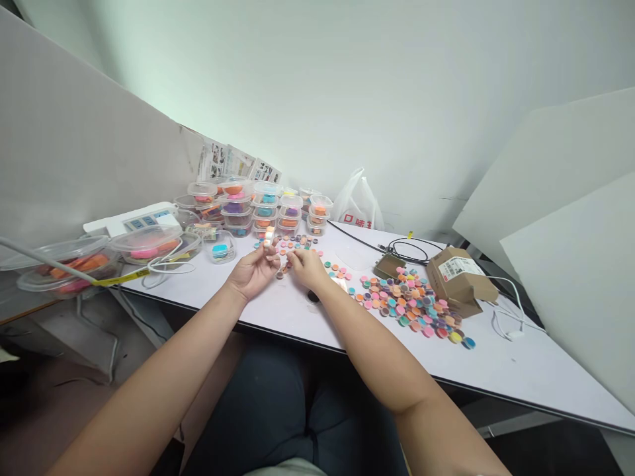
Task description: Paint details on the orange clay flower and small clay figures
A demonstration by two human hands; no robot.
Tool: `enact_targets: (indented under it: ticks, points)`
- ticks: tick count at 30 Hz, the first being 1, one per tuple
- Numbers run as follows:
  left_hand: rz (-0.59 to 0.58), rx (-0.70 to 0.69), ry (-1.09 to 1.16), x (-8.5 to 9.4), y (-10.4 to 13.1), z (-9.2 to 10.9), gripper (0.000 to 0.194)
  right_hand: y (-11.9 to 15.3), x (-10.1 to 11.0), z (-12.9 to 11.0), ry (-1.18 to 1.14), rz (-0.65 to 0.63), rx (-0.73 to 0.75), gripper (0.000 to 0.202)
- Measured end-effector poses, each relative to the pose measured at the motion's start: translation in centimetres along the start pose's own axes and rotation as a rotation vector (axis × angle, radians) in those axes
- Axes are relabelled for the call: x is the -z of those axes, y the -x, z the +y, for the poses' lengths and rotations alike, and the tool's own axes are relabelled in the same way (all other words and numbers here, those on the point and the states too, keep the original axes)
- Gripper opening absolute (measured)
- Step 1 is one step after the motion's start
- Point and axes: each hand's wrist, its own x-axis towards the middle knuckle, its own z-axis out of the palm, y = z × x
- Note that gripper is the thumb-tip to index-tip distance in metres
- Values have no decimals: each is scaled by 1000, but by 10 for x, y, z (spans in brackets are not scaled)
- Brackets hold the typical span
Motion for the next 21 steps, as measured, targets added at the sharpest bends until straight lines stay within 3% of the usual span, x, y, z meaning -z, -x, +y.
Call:
enact_targets:
  ticks: [8,21]
  points:
    - [-106,38,-6,3,5,1,8,0,-4,-6,62,-6,-2,34]
    - [20,-93,-103,5,-2,-2,6,-2,-1,-2,90,57,-12,36]
